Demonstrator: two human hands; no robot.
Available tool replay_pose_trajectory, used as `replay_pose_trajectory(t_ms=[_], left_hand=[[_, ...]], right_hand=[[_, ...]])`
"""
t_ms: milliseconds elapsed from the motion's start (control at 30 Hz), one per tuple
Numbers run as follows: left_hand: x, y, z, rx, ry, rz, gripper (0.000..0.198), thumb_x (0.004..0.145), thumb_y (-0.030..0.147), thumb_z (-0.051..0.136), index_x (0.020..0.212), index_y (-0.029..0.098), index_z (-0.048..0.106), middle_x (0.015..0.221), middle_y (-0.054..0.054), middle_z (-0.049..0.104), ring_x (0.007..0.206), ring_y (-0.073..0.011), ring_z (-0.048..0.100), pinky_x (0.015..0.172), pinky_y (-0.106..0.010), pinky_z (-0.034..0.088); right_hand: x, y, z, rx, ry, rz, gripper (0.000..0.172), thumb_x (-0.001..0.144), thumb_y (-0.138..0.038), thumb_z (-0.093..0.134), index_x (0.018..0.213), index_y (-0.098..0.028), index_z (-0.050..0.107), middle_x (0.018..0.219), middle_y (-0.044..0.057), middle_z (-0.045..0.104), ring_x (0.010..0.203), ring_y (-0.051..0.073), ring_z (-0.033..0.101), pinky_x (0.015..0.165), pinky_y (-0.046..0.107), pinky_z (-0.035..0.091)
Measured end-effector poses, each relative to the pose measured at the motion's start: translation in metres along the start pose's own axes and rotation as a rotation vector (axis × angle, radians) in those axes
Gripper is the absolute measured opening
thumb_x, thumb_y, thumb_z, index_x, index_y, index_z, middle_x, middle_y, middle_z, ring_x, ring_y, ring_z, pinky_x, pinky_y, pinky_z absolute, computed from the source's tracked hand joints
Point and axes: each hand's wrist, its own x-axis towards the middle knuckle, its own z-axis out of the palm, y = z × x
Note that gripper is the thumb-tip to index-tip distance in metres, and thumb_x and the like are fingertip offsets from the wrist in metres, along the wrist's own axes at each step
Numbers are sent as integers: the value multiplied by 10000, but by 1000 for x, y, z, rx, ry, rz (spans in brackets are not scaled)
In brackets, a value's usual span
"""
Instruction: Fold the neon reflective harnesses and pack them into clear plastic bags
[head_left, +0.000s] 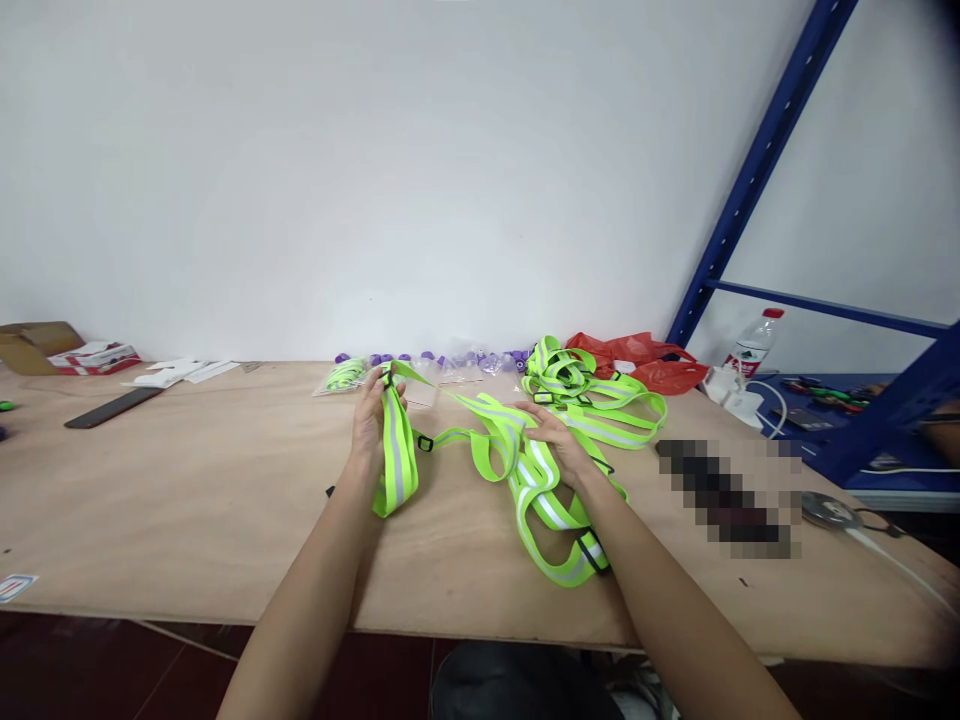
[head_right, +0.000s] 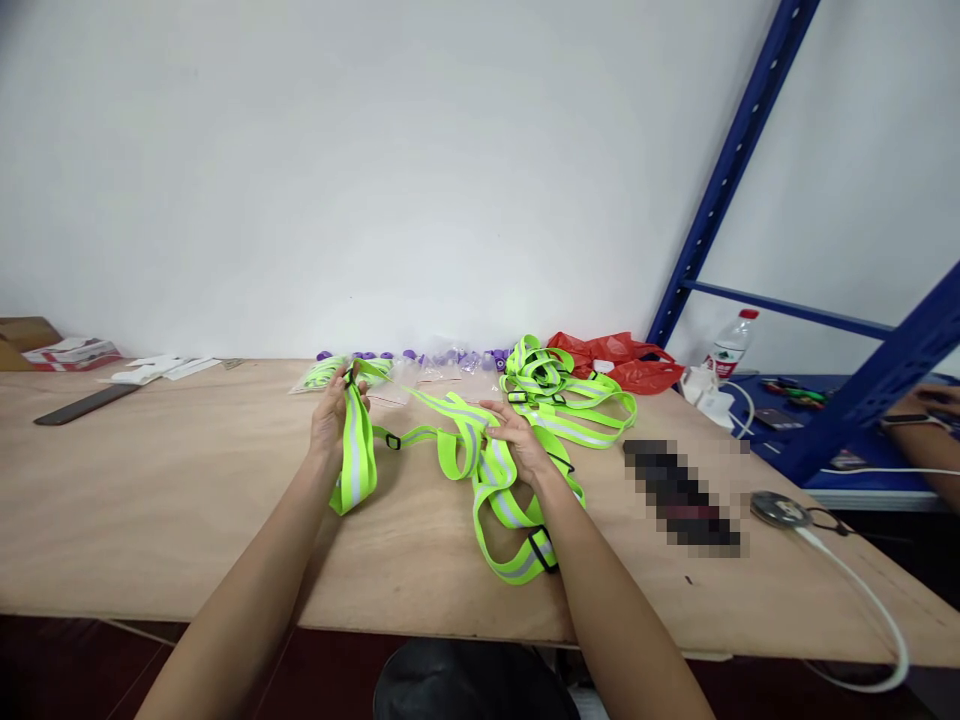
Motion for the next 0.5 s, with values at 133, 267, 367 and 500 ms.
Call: replay_pose_trajectory(t_ms=[133, 267, 367, 500], left_hand=[[-4, 9, 0, -2, -58, 18, 524, 698, 225, 809, 1167, 339, 603, 1040, 10, 687, 883, -139, 690, 695, -204, 533], [-8, 24, 3, -20, -141, 1, 452, 717, 262, 781, 1136, 334, 630, 1061, -4, 675, 875, -171, 678, 668, -247, 528], [-14, 43, 6, -20, -163, 1, 283, 731, 251, 750, 998, 287, 667, 1059, -6, 671, 749, -135, 641, 625, -246, 504], [-19, 81, -2, 9, -208, -49, 94, 732, 203, 702, 784, 232, 628, 739, 10, 610, 520, -85, 498, 509, -228, 416]], right_hand=[[-5, -1, 7, -67, -109, 17, 532, 562, -91, 720, 1069, -245, 686, 1197, 32, 706, 1001, 244, 684, 778, 326, 553], [0, 7, 4, -124, -87, 18, 471, 584, -113, 740, 1036, -243, 711, 1038, 26, 753, 876, 229, 709, 733, 324, 565], [8, 16, -4, -123, 49, -34, 311, 654, -266, 794, 954, -216, 726, 837, 25, 758, 699, 192, 701, 635, 291, 556], [18, 24, -19, -144, 197, -95, 293, 711, -438, 789, 861, -195, 725, 721, 44, 742, 638, 165, 698, 611, 254, 557]])
